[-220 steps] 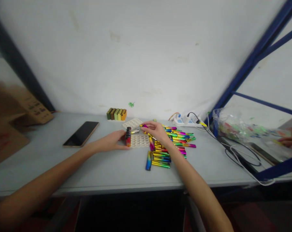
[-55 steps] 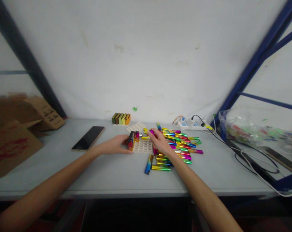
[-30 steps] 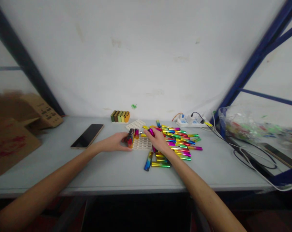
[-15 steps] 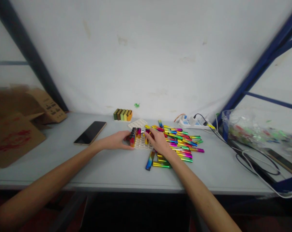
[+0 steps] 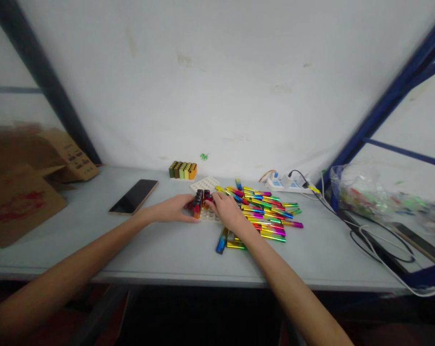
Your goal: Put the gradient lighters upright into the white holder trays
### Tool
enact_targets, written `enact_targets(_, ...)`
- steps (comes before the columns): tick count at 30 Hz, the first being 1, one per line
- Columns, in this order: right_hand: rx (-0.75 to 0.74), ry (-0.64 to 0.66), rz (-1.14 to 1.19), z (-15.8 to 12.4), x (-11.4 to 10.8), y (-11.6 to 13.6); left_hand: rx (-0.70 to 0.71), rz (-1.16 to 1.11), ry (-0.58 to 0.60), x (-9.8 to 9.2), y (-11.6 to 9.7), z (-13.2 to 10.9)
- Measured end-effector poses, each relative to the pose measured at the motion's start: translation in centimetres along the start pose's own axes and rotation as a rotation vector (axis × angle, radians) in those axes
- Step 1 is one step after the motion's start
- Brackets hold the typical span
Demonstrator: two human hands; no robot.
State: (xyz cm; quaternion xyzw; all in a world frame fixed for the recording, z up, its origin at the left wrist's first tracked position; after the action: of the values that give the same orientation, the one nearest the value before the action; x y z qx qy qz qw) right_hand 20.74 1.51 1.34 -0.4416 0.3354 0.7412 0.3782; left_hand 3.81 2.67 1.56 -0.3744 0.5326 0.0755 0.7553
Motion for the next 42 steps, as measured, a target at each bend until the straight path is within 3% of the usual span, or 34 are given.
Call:
enact_targets(5, 0.020, -0.012, -0.137, 0.1, 0.1, 0.8, -0.013, 0.011, 0.000, 0.0, 0.3, 0.0)
enact_targets(10, -0.010, 0.025, -0.054, -0.2, -1.3, 0.2, -0.023, 0.025, 0.009, 0.0, 0.3, 0.0)
enact_targets(13, 0.036, 0.026, -0.028, -0.6, -2.9, -2.4, -0.044, 0.025, 0.014, 0.0, 0.2, 0.0)
enact_targets(17, 0.191, -0.045, -0.095, -1.3, -4.4, -7.7, -0.054, 0.027, 0.015, -0.2, 0.1, 0.0)
enact_targets(22, 0.217, -0.096, -0.137, -1.2, -3.7, -11.9, -0.057, 0.041, 0.024, -0.2, 0.0, -0.1)
enact_targets(26, 0.134, -0.024, -0.148, 0.2, -1.8, -12.0, -0.047, 0.039, 0.032, -0.2, -0.3, 0.0)
enact_targets(31, 0.247, 0.177, -0.188, 0.8, -0.2, -11.5, -0.056, 0.042, 0.027, -0.3, -0.5, 0.0)
enact_targets(35, 0.352, 0.166, -0.217, 0.9, -0.7, -11.8, -0.061, 0.040, 0.024, -0.3, -0.4, 0.0)
enact_targets(42, 0.412, 0.139, -0.284, 1.3, -0.7, -12.9, -0.054, 0.030, 0.034, -0.2, -0.4, -0.1)
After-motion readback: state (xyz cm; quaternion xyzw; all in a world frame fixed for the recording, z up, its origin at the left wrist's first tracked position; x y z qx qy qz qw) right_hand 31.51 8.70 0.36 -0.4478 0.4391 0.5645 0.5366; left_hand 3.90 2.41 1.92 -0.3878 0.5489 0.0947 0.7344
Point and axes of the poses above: each hand's wrist, its own z-axis towards the middle knuckle, its own x-axis out of the palm, y = z × x, the point moved 6 cm from there along z, towards the middle knuckle, and after that the axes turned 7 degrees about x, right-handed, at the moved point
